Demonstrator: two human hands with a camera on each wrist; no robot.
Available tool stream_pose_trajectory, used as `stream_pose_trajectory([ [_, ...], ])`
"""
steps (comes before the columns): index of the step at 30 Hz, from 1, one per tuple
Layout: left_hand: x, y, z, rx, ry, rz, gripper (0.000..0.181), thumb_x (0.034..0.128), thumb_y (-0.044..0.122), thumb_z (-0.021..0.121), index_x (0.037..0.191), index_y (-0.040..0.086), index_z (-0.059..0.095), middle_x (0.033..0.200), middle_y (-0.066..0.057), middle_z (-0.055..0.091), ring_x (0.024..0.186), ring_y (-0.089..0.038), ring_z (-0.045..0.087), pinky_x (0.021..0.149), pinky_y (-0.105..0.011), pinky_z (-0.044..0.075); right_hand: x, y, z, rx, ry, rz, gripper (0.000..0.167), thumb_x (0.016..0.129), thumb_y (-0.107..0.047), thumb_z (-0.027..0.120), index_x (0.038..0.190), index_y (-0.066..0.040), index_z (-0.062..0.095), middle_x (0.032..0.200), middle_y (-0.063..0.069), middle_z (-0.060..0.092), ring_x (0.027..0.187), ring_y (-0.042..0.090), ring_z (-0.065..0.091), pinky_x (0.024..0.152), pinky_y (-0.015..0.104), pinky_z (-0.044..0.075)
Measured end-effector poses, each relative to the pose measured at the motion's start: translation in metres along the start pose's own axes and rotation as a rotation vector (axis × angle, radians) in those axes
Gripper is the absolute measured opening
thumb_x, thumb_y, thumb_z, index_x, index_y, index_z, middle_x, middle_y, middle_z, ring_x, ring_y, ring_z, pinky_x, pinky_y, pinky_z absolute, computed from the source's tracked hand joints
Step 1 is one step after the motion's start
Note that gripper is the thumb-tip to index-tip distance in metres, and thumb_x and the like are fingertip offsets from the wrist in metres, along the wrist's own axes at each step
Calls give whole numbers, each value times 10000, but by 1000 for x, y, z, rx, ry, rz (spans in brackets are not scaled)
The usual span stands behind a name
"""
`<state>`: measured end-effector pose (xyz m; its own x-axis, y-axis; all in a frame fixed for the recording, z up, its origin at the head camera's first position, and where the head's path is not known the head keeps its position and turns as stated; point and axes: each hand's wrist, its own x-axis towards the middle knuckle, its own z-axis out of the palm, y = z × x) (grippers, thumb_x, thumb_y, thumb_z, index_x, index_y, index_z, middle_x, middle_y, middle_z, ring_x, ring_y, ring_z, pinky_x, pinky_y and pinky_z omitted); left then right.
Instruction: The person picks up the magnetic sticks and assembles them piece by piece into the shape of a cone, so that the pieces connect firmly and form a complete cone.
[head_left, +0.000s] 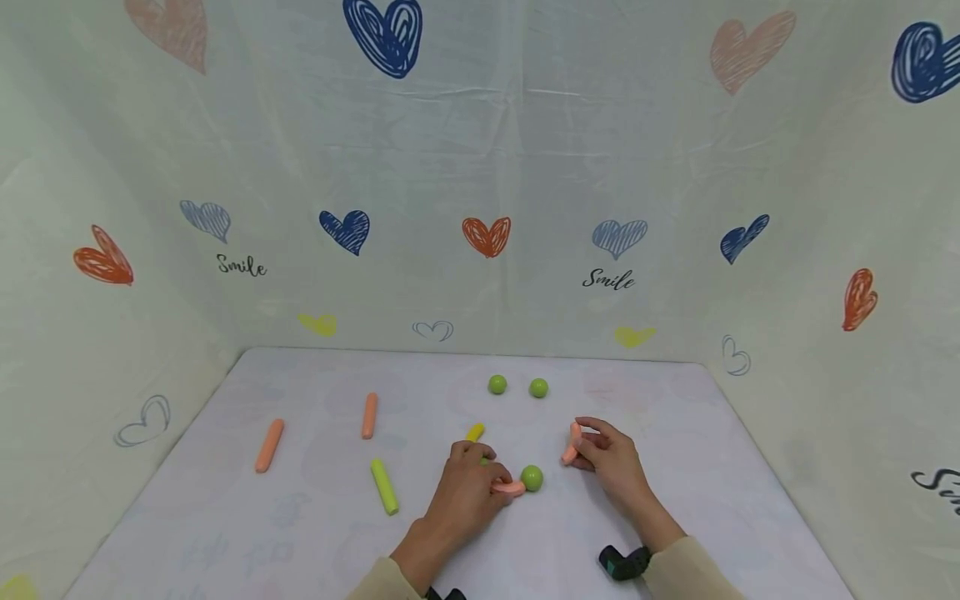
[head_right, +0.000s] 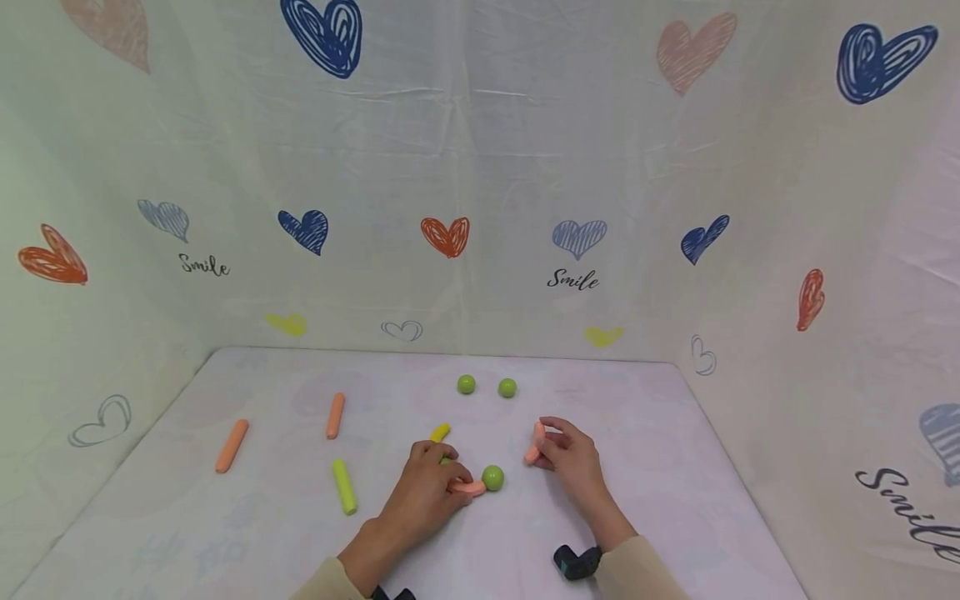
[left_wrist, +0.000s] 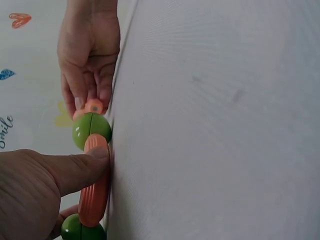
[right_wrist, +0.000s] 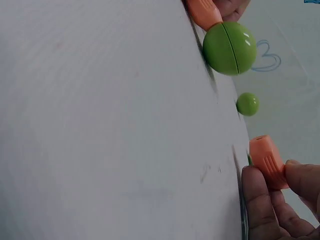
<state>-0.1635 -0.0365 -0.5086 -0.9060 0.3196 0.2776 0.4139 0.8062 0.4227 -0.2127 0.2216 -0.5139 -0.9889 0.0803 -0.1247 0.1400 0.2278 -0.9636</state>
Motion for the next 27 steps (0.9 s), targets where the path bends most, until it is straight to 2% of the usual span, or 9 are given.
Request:
stream_pose_trajectory([
  [5, 0, 1, 1, 15, 5, 9, 120, 880, 366, 864, 900, 253, 830, 1148, -47, 709, 1149, -280, 532, 974, -468, 512, 0, -5, 16, -6, -24, -1, 402, 996, -16, 695, 1394, -19, 635, 1078, 194, 716, 814, 221, 770, 734, 304, 642],
  [10, -1, 2, 0, 10, 1, 8, 131, 881, 383, 856, 903, 256, 832, 1157, -54, 707, 1147, -277, 528, 969, -474, 511, -1, -8, 26, -26, -42, -19, 386, 981, -25, 718, 1363, -11, 665, 1071, 179, 734, 802, 218, 764, 727, 309, 643],
  [27, -2, 4, 3, -20, 0, 21, 98, 879, 333, 867, 915, 246, 840, 1180, -61, 707, 1169, -277, 522, 980, -481, 508, -4, -12, 37, -93, -80, -43, 341, 983, 2, 692, 1324, 15, 694, 1107, 165, 727, 847, 184, 745, 723, 294, 639],
])
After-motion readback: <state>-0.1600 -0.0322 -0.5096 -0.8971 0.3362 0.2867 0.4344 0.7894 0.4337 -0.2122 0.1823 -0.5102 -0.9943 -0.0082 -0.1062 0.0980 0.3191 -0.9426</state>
